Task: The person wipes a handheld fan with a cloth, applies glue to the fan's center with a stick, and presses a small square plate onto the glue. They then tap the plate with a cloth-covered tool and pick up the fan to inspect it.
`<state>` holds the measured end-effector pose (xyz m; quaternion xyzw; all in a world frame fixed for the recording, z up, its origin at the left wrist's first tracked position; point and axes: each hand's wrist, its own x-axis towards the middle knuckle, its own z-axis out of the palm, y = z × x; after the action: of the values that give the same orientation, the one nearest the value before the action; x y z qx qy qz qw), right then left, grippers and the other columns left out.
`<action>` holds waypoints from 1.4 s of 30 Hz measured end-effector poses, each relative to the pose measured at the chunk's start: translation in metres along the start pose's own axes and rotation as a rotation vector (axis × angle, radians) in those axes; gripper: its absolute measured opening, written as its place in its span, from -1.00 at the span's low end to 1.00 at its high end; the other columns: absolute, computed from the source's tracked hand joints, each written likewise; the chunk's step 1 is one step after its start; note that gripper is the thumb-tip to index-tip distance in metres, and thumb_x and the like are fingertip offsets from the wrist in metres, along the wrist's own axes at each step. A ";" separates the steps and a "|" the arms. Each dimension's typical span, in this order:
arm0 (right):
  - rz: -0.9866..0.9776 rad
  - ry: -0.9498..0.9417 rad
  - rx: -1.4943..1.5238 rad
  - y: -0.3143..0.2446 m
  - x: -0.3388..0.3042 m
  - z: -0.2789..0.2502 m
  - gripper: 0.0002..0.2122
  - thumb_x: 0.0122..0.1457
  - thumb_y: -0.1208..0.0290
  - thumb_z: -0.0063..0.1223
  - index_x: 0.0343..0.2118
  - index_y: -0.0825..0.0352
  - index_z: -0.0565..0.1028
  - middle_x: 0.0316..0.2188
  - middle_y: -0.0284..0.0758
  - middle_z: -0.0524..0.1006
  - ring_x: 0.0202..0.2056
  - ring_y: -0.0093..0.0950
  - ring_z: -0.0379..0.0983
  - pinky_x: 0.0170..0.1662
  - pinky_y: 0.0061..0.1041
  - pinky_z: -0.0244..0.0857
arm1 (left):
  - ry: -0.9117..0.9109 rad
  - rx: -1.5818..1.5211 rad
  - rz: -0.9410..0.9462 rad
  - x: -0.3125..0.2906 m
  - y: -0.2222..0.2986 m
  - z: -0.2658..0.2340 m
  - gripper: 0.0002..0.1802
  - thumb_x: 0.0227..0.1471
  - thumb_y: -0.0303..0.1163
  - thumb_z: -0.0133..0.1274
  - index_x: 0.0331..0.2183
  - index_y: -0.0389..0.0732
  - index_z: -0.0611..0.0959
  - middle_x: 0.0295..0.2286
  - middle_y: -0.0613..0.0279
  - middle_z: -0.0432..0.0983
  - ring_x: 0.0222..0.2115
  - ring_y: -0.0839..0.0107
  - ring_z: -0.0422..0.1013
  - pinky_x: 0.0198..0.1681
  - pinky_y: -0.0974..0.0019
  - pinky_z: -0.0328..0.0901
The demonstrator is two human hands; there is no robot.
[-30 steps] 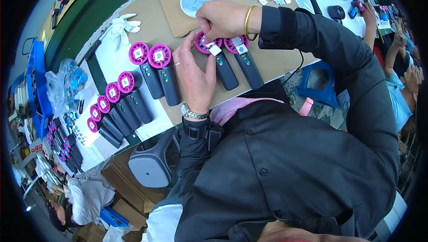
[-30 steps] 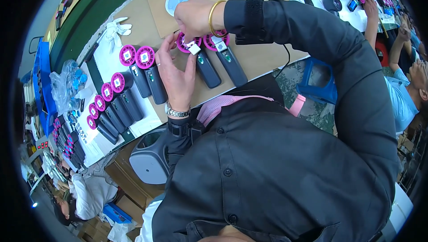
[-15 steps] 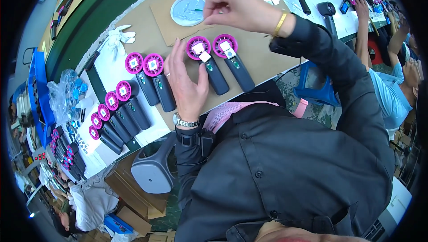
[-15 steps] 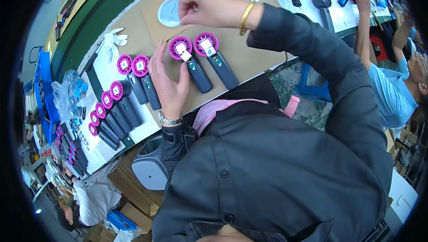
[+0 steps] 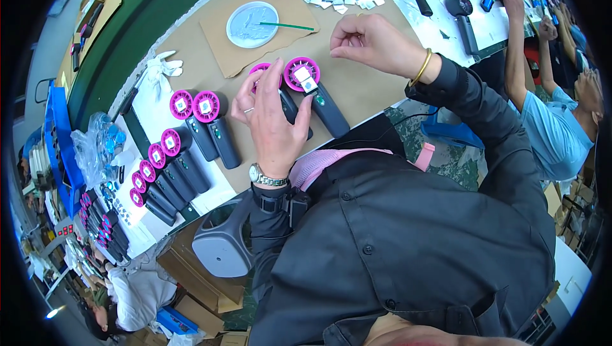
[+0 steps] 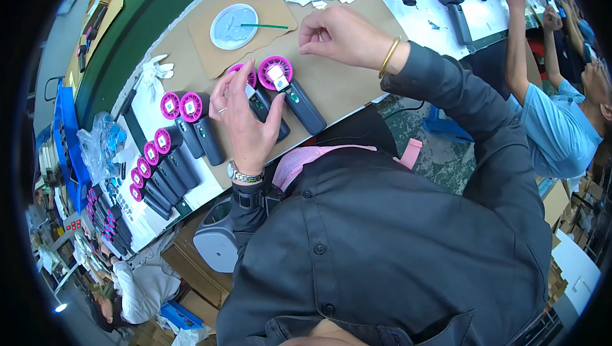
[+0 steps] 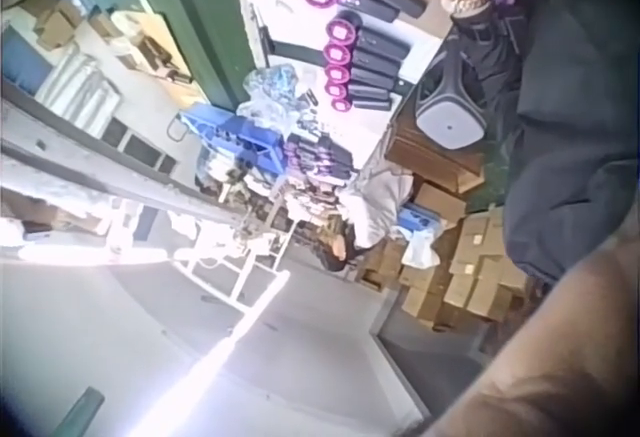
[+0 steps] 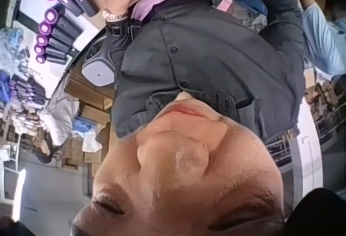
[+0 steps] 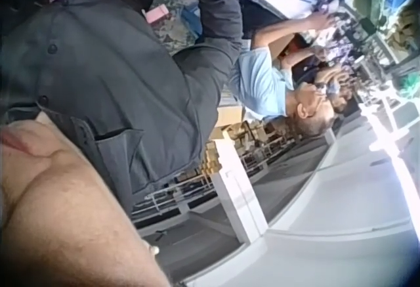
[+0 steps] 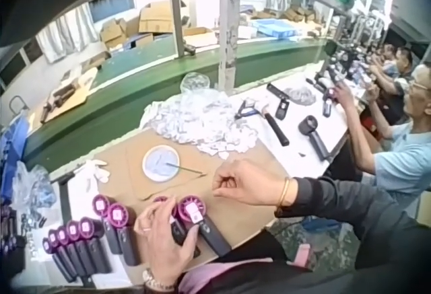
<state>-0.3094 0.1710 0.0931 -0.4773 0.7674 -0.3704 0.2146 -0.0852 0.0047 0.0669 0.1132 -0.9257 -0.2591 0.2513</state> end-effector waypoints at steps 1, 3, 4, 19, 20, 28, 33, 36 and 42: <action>0.005 0.008 -0.009 0.000 -0.001 0.000 -0.86 0.28 0.44 0.37 -0.25 0.39 0.65 -0.43 -0.39 0.58 -0.40 -0.62 0.43 -0.29 -0.56 0.37 | 0.001 0.022 0.003 0.002 0.001 0.002 -0.09 -0.07 -0.30 0.47 0.31 -0.13 0.49 0.16 0.14 0.52 0.25 0.10 0.28 0.33 -0.12 -0.09; 0.005 0.009 0.026 -0.007 0.000 0.003 -0.87 0.28 0.45 0.35 -0.25 0.40 0.65 -0.41 -0.38 0.60 -0.38 -0.58 0.47 -0.27 -0.53 0.40 | 0.004 0.061 0.012 0.004 0.002 0.005 -0.07 -0.07 -0.24 0.49 0.32 -0.13 0.49 0.14 0.16 0.52 0.25 0.10 0.29 0.32 -0.13 -0.09; 0.005 0.013 0.037 -0.005 -0.001 -0.001 -0.88 0.28 0.45 0.34 -0.25 0.40 0.65 -0.40 -0.37 0.61 -0.38 -0.56 0.49 -0.27 -0.51 0.41 | 0.011 0.045 0.025 0.007 0.002 0.008 -0.07 -0.07 -0.24 0.49 0.32 -0.13 0.49 0.14 0.16 0.52 0.25 0.10 0.29 0.32 -0.13 -0.09; 0.595 0.537 -0.326 0.175 0.014 -0.123 -0.48 0.22 0.13 0.42 0.05 0.48 0.56 -0.33 -0.26 0.60 -0.42 -0.45 0.56 -0.32 -0.46 0.47 | -0.058 0.096 -0.055 0.013 0.008 0.019 -0.02 -0.05 -0.10 0.51 0.33 -0.14 0.47 0.10 0.26 0.57 0.22 0.18 0.30 0.34 -0.17 -0.16; 0.649 0.501 -0.212 0.172 0.014 -0.129 -0.47 0.25 0.14 0.40 0.10 0.47 0.53 -0.39 -0.32 0.57 -0.47 -0.50 0.52 -0.38 -0.48 0.43 | -0.059 0.103 -0.071 0.013 0.009 0.020 -0.02 -0.05 -0.10 0.51 0.33 -0.14 0.47 0.10 0.26 0.57 0.22 0.18 0.30 0.34 -0.17 -0.16; 0.310 0.445 0.267 0.042 -0.072 -0.101 -0.62 0.51 0.31 0.07 0.26 0.41 0.50 -0.48 -0.53 0.44 -0.57 -0.75 0.27 -0.53 -0.67 0.05 | 0.013 0.068 -0.085 0.009 0.007 0.027 0.04 -0.10 -0.13 0.54 0.35 -0.16 0.43 0.03 0.28 0.64 0.22 0.18 0.30 0.39 -0.22 -0.22; -0.006 0.198 0.020 -0.007 -0.120 -0.071 -0.61 0.46 0.55 0.05 0.32 0.39 0.49 -0.41 -0.45 0.55 -0.49 -0.67 0.40 -0.42 -0.59 0.28 | 0.009 -0.029 0.015 0.019 0.011 0.029 0.11 -0.11 -0.15 0.54 0.39 -0.17 0.35 0.00 0.30 0.66 0.21 0.18 0.32 0.40 -0.24 -0.23; -0.009 0.047 -0.018 -0.026 -0.121 -0.059 -0.54 0.37 0.66 0.11 0.33 0.34 0.51 -0.39 -0.30 0.61 -0.47 -0.50 0.48 -0.36 -0.45 0.37 | 0.018 -0.001 0.007 0.017 0.012 0.030 0.14 -0.10 -0.16 0.54 0.41 -0.18 0.32 0.00 0.32 0.67 0.21 0.18 0.33 0.41 -0.24 -0.24; -0.161 -0.006 -0.351 -0.035 -0.113 -0.054 -0.47 0.27 0.65 0.24 0.32 0.22 0.54 -0.44 -0.17 0.58 -0.51 -0.30 0.45 -0.39 -0.35 0.34 | 0.037 0.051 -0.005 0.012 0.011 0.031 0.19 -0.10 -0.16 0.53 0.43 -0.20 0.24 0.01 0.39 0.69 0.23 0.22 0.33 0.41 -0.26 -0.29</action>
<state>-0.2745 0.2819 0.1516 -0.5684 0.7789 -0.2453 0.1001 -0.1124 0.0234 0.0549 0.1264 -0.9269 -0.2340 0.2647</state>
